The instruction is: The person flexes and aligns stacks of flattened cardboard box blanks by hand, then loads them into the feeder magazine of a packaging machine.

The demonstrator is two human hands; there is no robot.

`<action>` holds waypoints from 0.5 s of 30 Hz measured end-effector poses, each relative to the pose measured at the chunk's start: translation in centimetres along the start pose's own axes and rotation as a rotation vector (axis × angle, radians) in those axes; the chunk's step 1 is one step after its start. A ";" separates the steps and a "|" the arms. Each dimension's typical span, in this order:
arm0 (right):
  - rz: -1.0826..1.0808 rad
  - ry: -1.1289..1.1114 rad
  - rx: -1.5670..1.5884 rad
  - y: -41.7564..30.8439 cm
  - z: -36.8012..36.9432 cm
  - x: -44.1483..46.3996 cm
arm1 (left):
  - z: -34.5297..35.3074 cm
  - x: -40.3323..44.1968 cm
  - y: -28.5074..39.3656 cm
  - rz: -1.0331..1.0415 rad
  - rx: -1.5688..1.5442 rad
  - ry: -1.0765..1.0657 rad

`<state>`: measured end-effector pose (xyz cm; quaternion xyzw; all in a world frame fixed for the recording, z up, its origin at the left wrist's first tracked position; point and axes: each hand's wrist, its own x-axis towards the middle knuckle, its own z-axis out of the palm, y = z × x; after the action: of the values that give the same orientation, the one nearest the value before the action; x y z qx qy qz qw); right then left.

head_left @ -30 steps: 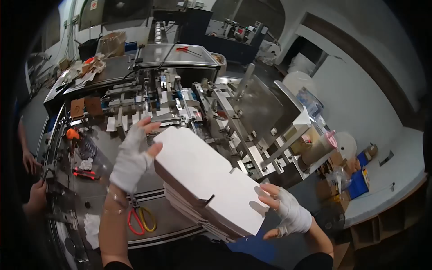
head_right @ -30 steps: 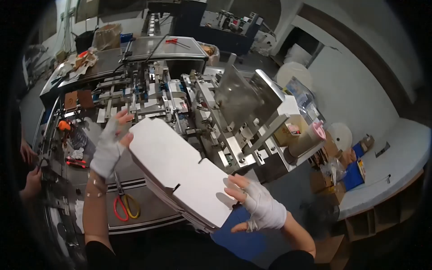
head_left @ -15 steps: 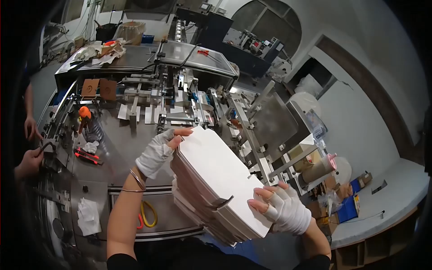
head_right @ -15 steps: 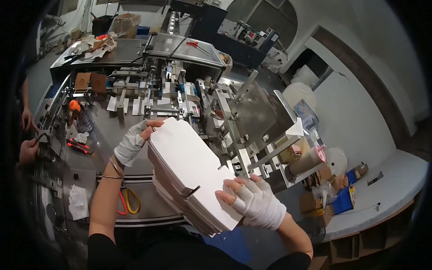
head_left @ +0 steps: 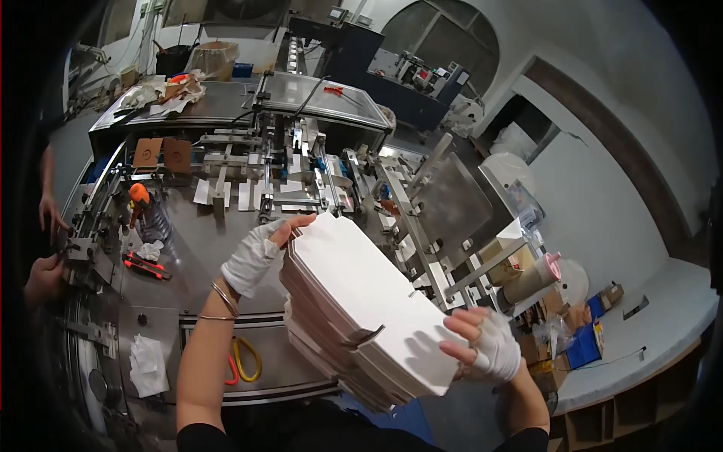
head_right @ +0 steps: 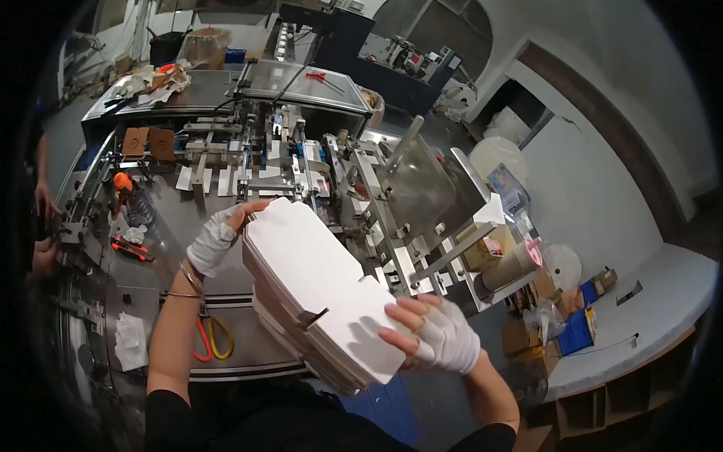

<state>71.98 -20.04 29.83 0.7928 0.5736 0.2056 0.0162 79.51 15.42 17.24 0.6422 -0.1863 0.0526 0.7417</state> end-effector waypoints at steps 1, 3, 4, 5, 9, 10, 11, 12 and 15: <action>-0.001 -0.058 0.023 0.2 -0.8 0.8 | 0.0 0.1 0.1 -0.008 0.003 -0.013; -0.023 -0.105 0.037 0.9 -1.6 1.4 | 0.0 0.2 -0.3 -0.014 0.003 -0.003; -0.047 -0.094 0.030 1.2 -1.9 1.6 | -0.1 0.2 -0.5 -0.015 0.002 0.008; -0.076 -0.083 0.025 1.4 -2.0 1.7 | -0.3 0.1 -0.7 -0.017 0.024 0.015; -0.217 0.075 -0.101 -0.5 -1.0 -0.1 | 0.0 0.0 -0.5 -0.015 0.009 0.041; -0.284 0.187 -0.037 -0.8 0.0 -0.2 | 0.0 0.0 -0.6 -0.018 0.008 0.036; -0.229 0.168 -0.041 -0.9 0.7 0.4 | 0.0 0.1 -0.7 -0.022 0.007 0.028; -0.171 0.149 -0.046 -1.0 1.3 1.0 | 0.0 0.0 -0.8 -0.001 -0.006 0.004; -0.028 0.046 0.176 -0.2 2.3 0.9 | -0.5 0.3 -0.7 0.118 -0.016 -0.080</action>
<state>72.83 -18.63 27.99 0.7781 0.6007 0.1723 -0.0637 80.16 15.75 16.60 0.6258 -0.2537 0.0689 0.7343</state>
